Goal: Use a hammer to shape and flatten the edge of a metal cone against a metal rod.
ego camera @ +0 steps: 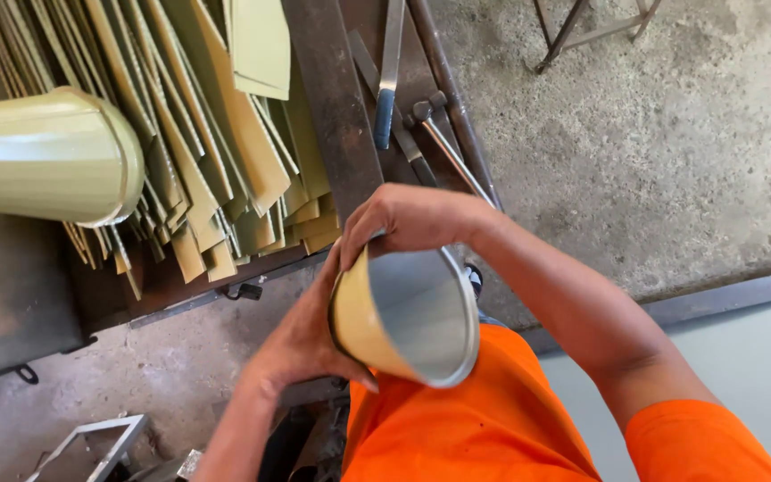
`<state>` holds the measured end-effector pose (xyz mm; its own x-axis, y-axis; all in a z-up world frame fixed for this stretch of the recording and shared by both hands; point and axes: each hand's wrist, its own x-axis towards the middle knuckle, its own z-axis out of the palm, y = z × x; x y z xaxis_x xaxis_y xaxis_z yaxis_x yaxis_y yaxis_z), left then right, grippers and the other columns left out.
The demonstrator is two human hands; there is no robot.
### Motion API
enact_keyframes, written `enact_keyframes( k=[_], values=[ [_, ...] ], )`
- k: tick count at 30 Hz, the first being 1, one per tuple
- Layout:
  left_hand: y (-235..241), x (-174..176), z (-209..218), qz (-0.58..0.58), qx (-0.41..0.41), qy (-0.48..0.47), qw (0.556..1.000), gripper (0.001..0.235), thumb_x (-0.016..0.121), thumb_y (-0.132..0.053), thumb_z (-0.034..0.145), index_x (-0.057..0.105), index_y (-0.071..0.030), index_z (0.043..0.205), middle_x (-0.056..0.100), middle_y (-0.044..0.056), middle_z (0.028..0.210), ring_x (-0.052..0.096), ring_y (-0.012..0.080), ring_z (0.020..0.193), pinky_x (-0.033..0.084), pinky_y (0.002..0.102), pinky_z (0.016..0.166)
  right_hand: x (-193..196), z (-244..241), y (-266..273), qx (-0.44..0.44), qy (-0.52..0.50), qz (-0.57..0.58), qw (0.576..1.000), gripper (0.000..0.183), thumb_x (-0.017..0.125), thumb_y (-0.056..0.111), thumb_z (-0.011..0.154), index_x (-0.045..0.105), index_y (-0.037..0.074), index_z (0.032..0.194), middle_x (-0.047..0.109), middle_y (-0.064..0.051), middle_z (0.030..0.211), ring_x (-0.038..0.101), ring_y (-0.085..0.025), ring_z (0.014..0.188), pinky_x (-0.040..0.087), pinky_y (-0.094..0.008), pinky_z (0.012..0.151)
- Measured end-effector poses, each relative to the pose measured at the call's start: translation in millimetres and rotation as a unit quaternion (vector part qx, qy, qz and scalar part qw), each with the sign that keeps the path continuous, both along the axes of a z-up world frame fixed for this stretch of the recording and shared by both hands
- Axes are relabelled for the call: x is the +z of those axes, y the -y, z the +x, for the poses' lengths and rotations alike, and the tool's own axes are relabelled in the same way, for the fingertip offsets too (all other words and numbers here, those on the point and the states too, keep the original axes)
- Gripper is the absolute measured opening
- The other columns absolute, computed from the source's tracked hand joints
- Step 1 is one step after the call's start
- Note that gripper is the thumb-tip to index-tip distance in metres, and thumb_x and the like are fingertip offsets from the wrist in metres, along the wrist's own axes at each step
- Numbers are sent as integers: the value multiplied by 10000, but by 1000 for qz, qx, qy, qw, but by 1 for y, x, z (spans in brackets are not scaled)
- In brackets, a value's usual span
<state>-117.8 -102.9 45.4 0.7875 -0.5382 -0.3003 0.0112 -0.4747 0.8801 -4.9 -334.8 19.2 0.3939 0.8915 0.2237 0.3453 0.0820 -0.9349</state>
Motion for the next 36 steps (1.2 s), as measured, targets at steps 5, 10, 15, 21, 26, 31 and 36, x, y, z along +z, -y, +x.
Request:
enact_keyframes(
  k=[5, 10, 15, 21, 26, 31, 36],
  values=[
    [19, -8, -21, 44, 45, 15, 998, 1730, 1029, -442, 260, 48, 19, 1608, 399, 198, 1605, 401, 325, 1496, 358, 390, 1188, -9, -12, 2, -25, 36, 12, 999, 244, 758, 2, 818, 771, 59, 1055, 751, -120, 1068, 728, -302, 1038, 582, -367, 901],
    [4, -31, -13, 61, 36, 104, 992, 1582, 1020, -487, 395, 143, 49, 1598, 449, 240, 1553, 473, 384, 1439, 433, 442, 1154, -17, -8, -8, -137, 71, 13, 988, 215, 826, 55, 764, 767, 61, 971, 731, -122, 1000, 708, -327, 995, 566, -384, 859],
    [-15, -20, 28, 81, -21, 299, 951, 1368, 939, -633, 489, 292, 37, 1490, 451, 262, 1414, 441, 442, 1317, 413, 517, 1101, -50, 15, -25, -216, -40, -38, 975, 209, 832, 36, 733, 766, 78, 927, 727, -80, 949, 733, -243, 924, 589, -348, 832],
    [-22, -18, 102, 33, -282, 552, 784, 509, 758, -554, 762, 677, -100, 978, 619, 85, 1202, 584, 280, 1273, 444, 521, 1156, -73, 26, -40, -262, -64, -5, 963, 342, 786, -40, 703, 767, 64, 1029, 749, -76, 1055, 708, -248, 1089, 556, -369, 974],
    [-11, -23, 134, -64, -372, 488, 787, 517, 752, -593, 785, 566, -117, 708, 607, 79, 909, 610, 274, 975, 505, 444, 983, -123, 22, 23, -509, -11, -141, 849, 496, 849, 141, 804, 696, 79, 1271, 669, -159, 1255, 618, -315, 1204, 486, -420, 1045],
    [-10, -30, 138, -84, -395, 393, 826, 659, 837, -620, 787, 479, -138, 516, 505, 24, 523, 548, 227, 517, 423, 377, 503, -239, -7, 46, -677, -39, -376, 631, 543, 845, 340, 824, 669, 92, 1275, 611, -220, 1205, 550, -430, 1161, 462, -505, 983],
    [-8, -16, 136, -79, -412, 401, 814, 633, 809, -583, 799, 437, -146, 531, 492, 32, 519, 535, 226, 509, 406, 360, 520, -267, -10, 45, -663, -30, -448, 600, 359, 772, 292, 861, 668, 86, 1136, 606, -194, 1199, 567, -414, 1173, 476, -530, 967]
  ],
)
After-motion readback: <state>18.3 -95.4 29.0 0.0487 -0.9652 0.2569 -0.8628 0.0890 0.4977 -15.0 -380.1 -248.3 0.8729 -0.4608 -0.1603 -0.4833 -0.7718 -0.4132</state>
